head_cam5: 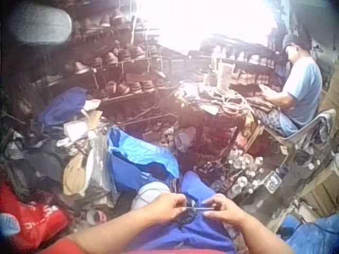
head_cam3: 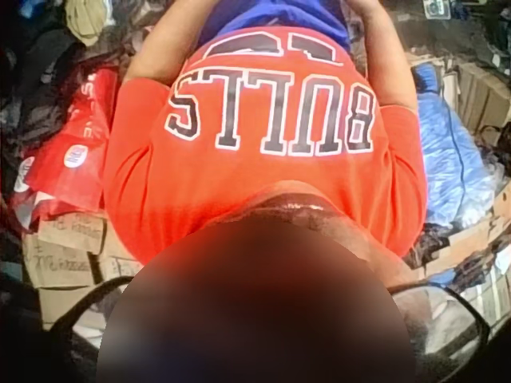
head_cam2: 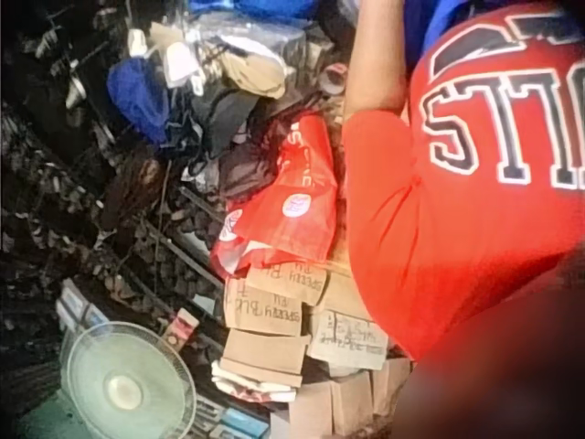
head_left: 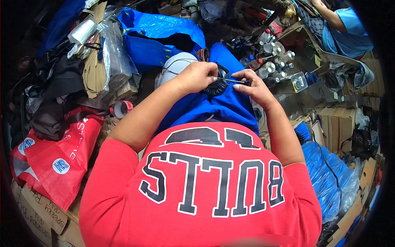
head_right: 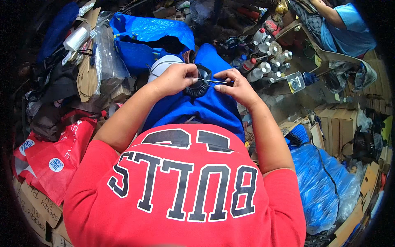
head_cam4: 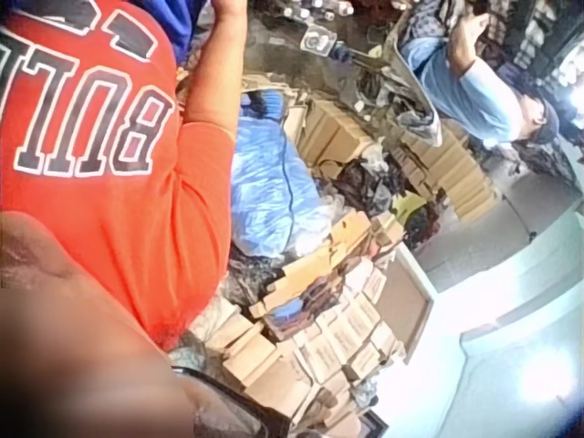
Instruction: Sewing the leather upper and lining of a shoe by hand with a needle and thread.
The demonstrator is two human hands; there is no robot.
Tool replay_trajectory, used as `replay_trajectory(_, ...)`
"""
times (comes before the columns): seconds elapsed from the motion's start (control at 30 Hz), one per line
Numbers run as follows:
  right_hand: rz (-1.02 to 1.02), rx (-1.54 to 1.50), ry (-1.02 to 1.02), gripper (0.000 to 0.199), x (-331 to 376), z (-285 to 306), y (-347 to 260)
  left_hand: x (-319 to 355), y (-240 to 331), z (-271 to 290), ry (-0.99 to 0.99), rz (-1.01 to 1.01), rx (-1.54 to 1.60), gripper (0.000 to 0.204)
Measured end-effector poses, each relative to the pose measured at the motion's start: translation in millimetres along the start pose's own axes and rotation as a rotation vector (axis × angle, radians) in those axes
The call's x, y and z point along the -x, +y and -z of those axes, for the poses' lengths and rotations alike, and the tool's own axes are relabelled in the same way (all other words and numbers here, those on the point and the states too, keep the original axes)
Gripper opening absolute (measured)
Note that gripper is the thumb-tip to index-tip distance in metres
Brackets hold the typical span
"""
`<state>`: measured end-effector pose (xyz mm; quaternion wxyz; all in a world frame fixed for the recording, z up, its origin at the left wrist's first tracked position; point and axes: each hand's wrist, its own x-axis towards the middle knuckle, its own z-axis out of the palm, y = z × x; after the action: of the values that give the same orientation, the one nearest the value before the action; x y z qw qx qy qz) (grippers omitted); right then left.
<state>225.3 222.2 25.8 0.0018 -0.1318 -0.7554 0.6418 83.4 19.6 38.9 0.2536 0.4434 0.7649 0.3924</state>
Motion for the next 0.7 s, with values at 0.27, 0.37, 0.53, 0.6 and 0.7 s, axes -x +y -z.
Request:
replay_trajectory(0.27,0.118,0.161,0.022,0.008,30,23,-19,-10,15,7,-0.16,-0.141,-0.28,0.015)
replay_trajectory(0.37,0.181,0.377,0.177,0.013,2,37,-14,-13,16,4,-0.189,-0.185,-0.309,0.014)
replay_trajectory(0.53,0.116,0.719,0.302,0.012,-15,27,-17,-13,11,5,-0.166,-0.163,-0.353,0.014)
replay_trajectory(0.6,0.24,0.673,0.059,0.014,-6,24,-37,-11,9,6,-0.187,-0.156,-0.304,0.014)
replay_trajectory(0.7,0.29,1.127,-0.13,0.014,-2,-4,-57,-14,7,8,-0.228,-0.165,-0.35,0.013)
